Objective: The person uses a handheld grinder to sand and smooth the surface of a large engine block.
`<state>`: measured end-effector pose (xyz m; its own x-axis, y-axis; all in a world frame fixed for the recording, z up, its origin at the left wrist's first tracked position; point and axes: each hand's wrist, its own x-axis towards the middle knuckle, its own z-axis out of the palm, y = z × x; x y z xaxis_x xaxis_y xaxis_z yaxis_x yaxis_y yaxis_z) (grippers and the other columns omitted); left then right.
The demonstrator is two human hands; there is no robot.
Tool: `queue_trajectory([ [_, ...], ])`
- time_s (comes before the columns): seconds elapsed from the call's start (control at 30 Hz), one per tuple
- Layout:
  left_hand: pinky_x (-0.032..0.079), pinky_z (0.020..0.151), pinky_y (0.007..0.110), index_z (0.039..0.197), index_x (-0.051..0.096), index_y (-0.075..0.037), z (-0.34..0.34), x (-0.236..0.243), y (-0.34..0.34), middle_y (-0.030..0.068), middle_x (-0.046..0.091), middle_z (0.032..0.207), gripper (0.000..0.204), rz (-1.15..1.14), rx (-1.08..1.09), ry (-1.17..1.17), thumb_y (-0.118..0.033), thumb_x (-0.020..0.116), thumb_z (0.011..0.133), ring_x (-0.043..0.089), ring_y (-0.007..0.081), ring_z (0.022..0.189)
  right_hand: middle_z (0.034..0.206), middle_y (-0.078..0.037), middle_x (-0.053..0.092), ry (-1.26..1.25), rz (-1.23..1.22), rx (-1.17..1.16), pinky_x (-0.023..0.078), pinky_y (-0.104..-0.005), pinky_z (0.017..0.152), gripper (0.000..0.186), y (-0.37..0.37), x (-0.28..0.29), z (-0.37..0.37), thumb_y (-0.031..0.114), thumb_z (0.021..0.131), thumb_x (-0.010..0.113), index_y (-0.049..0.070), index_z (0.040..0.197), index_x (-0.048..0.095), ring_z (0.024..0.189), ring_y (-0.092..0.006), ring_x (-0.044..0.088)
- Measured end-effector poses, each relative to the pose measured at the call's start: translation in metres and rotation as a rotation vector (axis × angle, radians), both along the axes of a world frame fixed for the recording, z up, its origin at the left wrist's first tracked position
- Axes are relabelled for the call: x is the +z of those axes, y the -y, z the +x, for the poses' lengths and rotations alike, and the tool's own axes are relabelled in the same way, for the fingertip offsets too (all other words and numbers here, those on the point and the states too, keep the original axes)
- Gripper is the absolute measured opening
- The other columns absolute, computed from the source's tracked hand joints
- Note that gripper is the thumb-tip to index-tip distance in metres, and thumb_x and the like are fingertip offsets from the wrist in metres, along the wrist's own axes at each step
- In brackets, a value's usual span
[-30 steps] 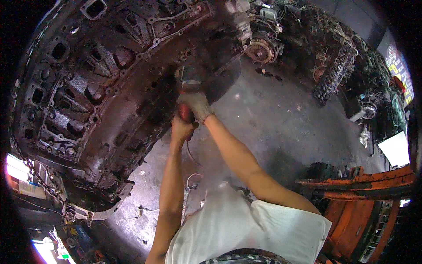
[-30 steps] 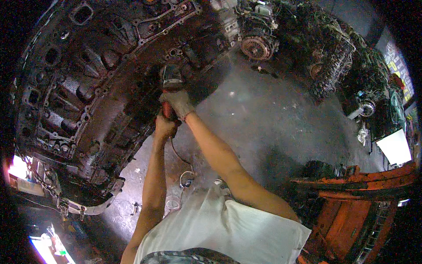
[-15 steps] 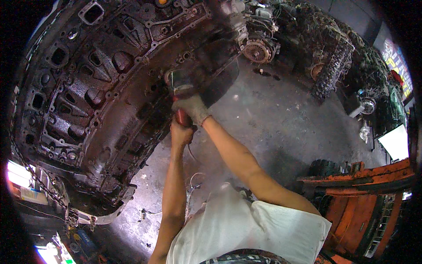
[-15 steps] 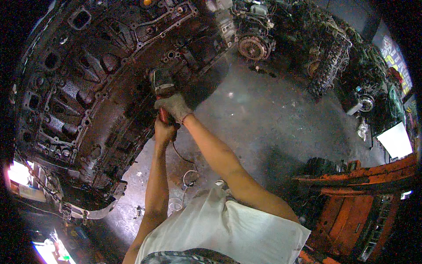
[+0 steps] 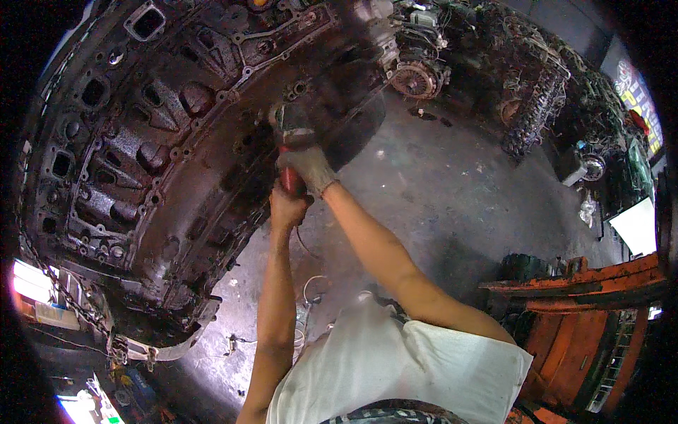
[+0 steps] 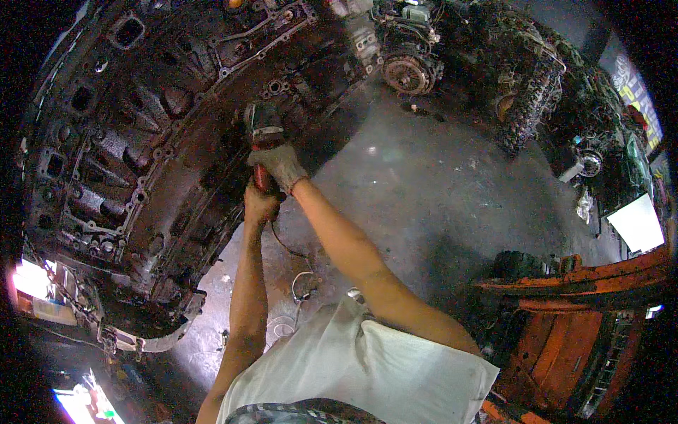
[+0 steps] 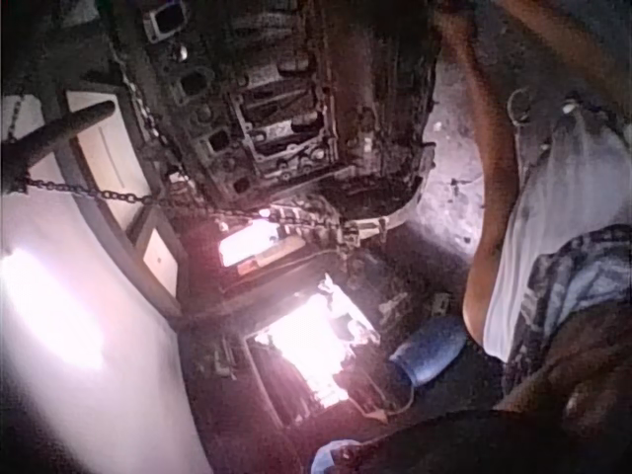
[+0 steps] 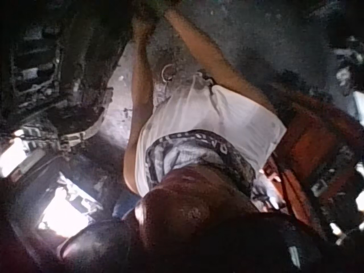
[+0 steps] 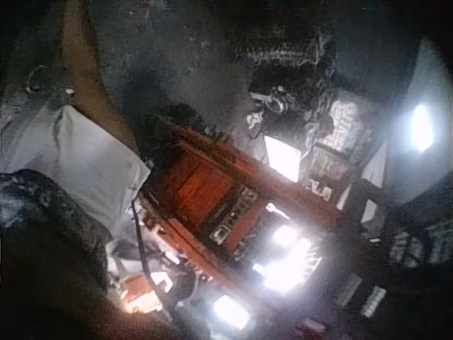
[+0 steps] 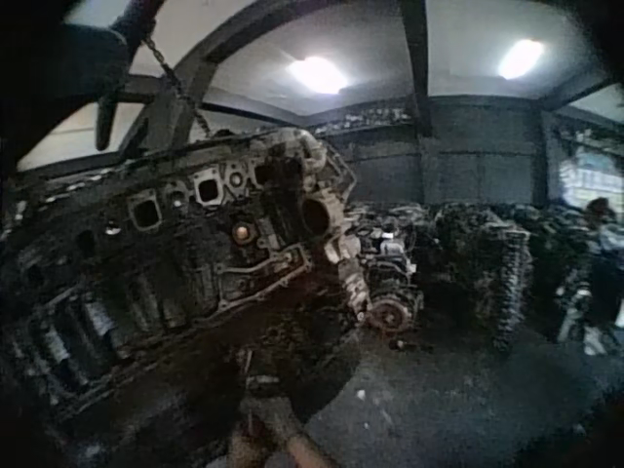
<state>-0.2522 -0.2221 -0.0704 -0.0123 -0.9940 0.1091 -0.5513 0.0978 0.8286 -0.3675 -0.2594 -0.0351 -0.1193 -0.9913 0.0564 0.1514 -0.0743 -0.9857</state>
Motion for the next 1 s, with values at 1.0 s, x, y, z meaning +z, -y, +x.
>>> queue_trajectory([
  [1.0,0.05,0.086,0.04,0.125,0.051,0.004,-0.044,-0.037,0.045,0.0218,0.067,0.106,0.074,-0.034,-0.156,-0.042,-0.012,0.079,0.058,0.065,0.0335,0.101,0.085,-0.009,0.068,-0.115,-0.216,-0.129,0.051,-0.0315,0.07,0.034,0.041,-0.037,-0.051,0.029,0.07,0.075,0.002,0.09,0.07,0.077,-0.0158,0.063],
])
